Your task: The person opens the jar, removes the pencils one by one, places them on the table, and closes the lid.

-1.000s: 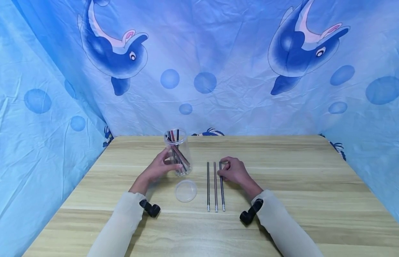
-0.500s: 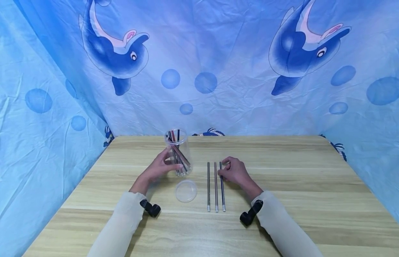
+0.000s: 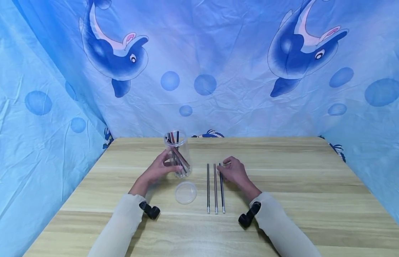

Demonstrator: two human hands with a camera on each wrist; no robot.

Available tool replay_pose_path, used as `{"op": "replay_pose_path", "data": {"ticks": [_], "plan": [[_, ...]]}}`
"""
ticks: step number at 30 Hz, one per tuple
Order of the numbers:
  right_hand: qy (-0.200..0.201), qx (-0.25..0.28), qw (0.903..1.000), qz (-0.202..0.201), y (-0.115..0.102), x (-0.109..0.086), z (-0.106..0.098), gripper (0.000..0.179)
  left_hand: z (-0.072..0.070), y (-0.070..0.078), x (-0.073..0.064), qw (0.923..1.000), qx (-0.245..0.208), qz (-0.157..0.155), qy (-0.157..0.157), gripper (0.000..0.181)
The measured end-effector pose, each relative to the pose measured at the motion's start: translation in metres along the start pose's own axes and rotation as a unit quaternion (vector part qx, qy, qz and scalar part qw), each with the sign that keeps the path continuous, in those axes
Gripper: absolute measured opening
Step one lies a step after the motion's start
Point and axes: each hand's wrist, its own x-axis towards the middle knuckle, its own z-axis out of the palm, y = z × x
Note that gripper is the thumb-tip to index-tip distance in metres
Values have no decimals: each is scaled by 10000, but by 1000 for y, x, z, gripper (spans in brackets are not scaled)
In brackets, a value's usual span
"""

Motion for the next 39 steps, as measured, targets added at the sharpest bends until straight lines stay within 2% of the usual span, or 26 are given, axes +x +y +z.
{"op": "replay_pose_path", "data": {"ticks": [4, 8, 12, 15, 18, 24, 27, 32, 36, 39], "plan": [[255, 292, 9990, -200, -8, -3, 5, 38, 0, 1, -2, 10000, -2, 27, 48, 100], [517, 567, 9946, -706, -26, -9, 12, 34, 0, 2, -3, 10000, 54, -18, 75, 100], [617, 986, 9847, -1298, -54, -18, 19, 29, -1, 3, -2, 10000, 9, 11, 29, 100], [492, 1364, 9747, -1701, -75, -23, 25, 32, -1, 5, -1, 10000, -44, 61, 18, 99], [292, 1707, 9656, -1941, -94, -27, 31, 37, -1, 5, -1, 10000, 32, 32, 59, 97], [153, 2119, 9551, -2065, -121, -32, 40, 41, 0, 3, -3, 9999, 153, 47, 32, 97], [113, 2025, 9554, -2148, -131, -34, 46, 43, 0, 1, -5, 9998, 168, 45, 58, 97], [6, 1287, 9670, -2198, -146, -37, 55, 50, 0, 1, -6, 9996, 289, 6, 23, 95], [-146, 757, 9781, -1931, -154, -32, 56, 55, -1, 7, -8, 9995, 279, 48, -101, 92], [-413, 827, 9800, -1761, -157, -28, 53, 55, -2, 7, -7, 9996, 222, 131, -150, 91]]}}
